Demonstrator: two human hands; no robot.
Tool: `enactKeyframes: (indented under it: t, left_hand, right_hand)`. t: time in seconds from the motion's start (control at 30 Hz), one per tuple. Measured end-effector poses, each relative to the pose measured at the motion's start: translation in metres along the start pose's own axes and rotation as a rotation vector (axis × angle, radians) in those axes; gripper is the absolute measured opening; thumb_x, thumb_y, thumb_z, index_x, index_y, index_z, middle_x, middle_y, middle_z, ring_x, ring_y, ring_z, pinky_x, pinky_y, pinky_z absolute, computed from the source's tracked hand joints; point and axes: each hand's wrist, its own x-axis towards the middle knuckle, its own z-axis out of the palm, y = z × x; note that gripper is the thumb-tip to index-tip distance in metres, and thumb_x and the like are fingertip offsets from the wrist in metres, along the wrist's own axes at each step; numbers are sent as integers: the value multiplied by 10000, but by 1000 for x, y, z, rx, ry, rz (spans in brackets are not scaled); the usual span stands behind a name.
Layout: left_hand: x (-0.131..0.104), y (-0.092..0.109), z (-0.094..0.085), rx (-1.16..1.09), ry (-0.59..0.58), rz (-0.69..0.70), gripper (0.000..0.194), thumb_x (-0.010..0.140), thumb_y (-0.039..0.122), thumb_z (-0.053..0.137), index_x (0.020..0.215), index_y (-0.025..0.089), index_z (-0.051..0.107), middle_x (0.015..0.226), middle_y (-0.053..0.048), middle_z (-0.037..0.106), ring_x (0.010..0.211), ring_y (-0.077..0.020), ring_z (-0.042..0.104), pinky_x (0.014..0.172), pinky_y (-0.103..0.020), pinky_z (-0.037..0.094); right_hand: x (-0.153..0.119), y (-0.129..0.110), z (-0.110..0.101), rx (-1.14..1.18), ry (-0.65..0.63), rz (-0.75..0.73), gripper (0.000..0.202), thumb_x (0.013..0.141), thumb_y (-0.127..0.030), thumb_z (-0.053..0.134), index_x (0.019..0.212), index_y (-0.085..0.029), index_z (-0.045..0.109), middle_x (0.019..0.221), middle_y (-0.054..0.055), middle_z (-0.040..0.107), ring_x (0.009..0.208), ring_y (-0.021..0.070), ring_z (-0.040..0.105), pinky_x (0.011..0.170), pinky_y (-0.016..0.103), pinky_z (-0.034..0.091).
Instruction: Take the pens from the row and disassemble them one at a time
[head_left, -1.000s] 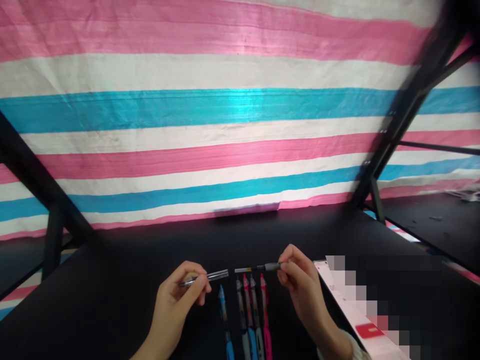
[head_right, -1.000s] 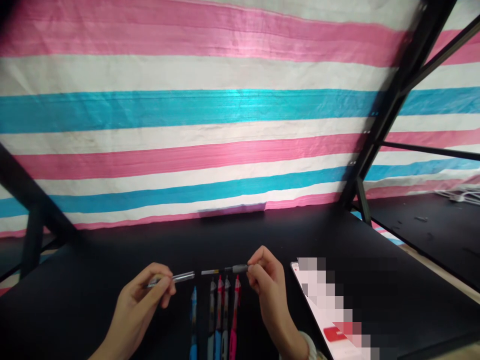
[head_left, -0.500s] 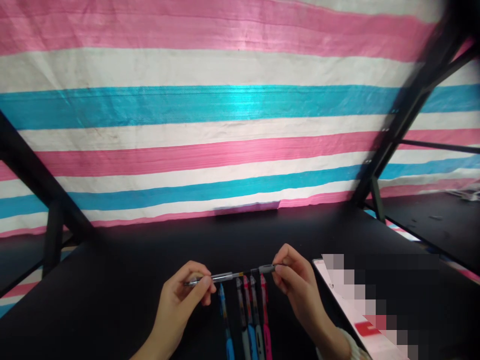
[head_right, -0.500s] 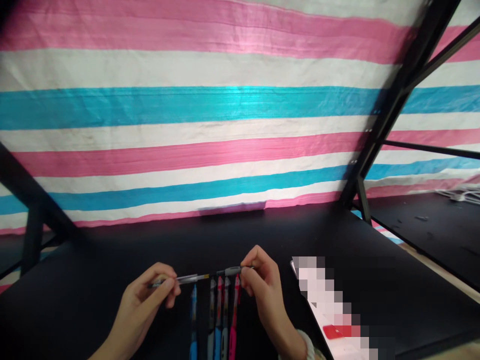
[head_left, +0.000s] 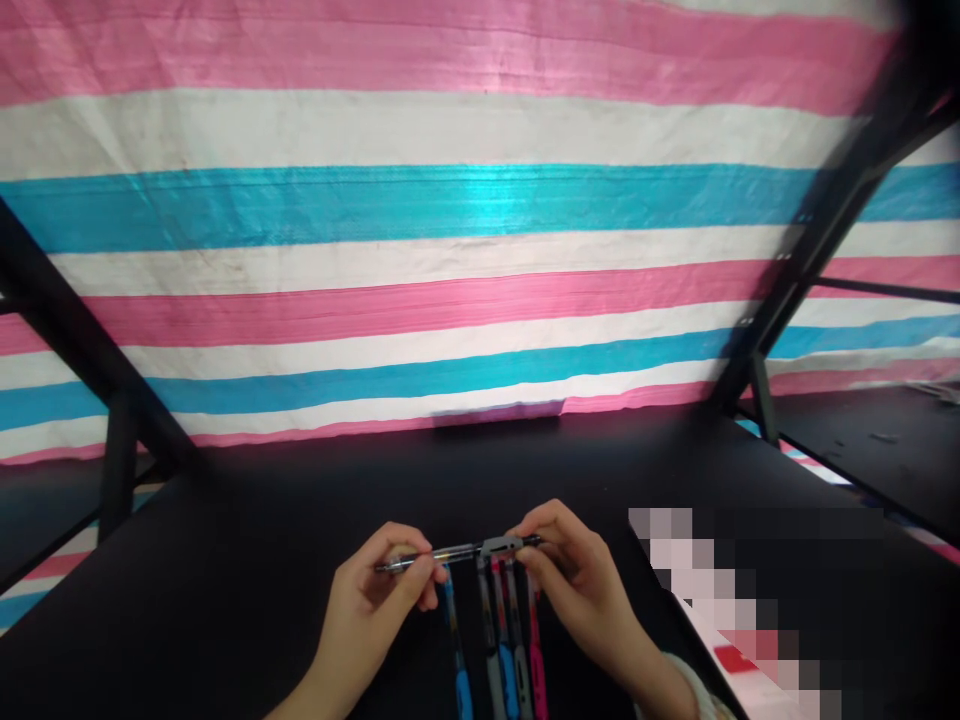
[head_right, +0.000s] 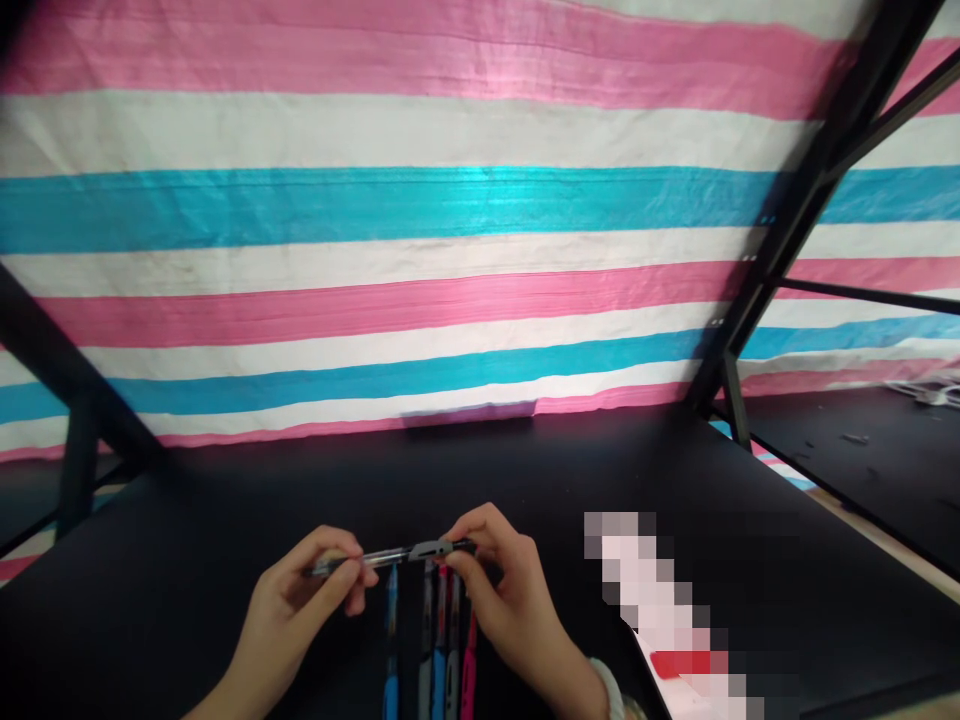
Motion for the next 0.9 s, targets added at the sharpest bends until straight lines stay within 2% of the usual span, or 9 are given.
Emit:
enactKeyframes:
  t: [0.2,0.33,0.43,0.5,0.57,0.63,0.67,0.77,0.9]
  left_hand:
    - [-2,-1,3,2,26,27,157,852,323,723,804,184,667,662,-31,743,516,-138,655,522,-225,542]
    - [-6,-11,-1,-1,7,82,123,850,297,733,816,191,679,677,-37,757,536,-153,688,528,-224,561]
    - [-8,-17,-4,-15,6,84,126,860,307,729,835,194,681,693,-42,762,542,-161,696,527,-230,567]
    - [-7,-17,-5,-24,28,67,141,866,319,727,833,192,676,689,-42,760,541,-159,692,535,-234,569]
    - [-6,-15,-5,-34,49,55,160,865,332,729,825,188,673,679,-43,757,534,-156,685,534,-234,567]
    - [-5,-12,-5,-43,58,43,175,861,343,734,823,184,674,678,-46,757,538,-157,684,534,-234,564]
    - [-5,-11,-4,-50,58,41,182,858,349,736,823,182,675,676,-47,756,538,-157,682,532,-234,561]
    - [-5,-8,-3,-76,59,45,202,849,364,744,814,178,674,668,-49,753,531,-157,676,521,-236,554]
    - [-5,-4,-1,-92,68,21,209,827,362,765,802,176,674,654,-47,751,524,-151,668,520,-233,548]
  right_hand:
    - [-1,4,0,-147,43,14,129,949,-322,628,901,-203,631,661,-5,677,565,133,606,509,216,410]
    - [-1,3,0,-233,11,0,329,993,-359,558,713,-196,611,608,4,684,522,120,590,517,215,420]
    - [-1,3,-1,-206,-22,12,440,1013,-390,514,620,-198,563,504,-17,611,469,111,561,500,210,417]
    - [-2,2,-1,-194,-45,14,376,1004,-390,530,700,-191,626,527,-17,624,485,118,578,506,209,432]
    - [-2,2,0,-204,-60,-27,201,972,-361,590,974,-190,696,669,2,705,578,140,634,556,217,474]
    - [-3,2,0,-227,-49,-82,299,944,-305,624,1228,-211,621,864,28,752,676,152,673,611,226,506]
    - [-3,3,1,-243,-31,-104,309,942,-278,618,1244,-218,598,911,34,751,695,152,678,622,226,509]
    - [-2,4,1,-294,13,-120,95,967,-247,559,1027,-212,623,808,17,717,651,144,660,600,224,489]
    - [-1,1,-1,-392,-13,-141,226,996,-307,533,817,-207,628,681,-7,620,605,142,583,568,237,432]
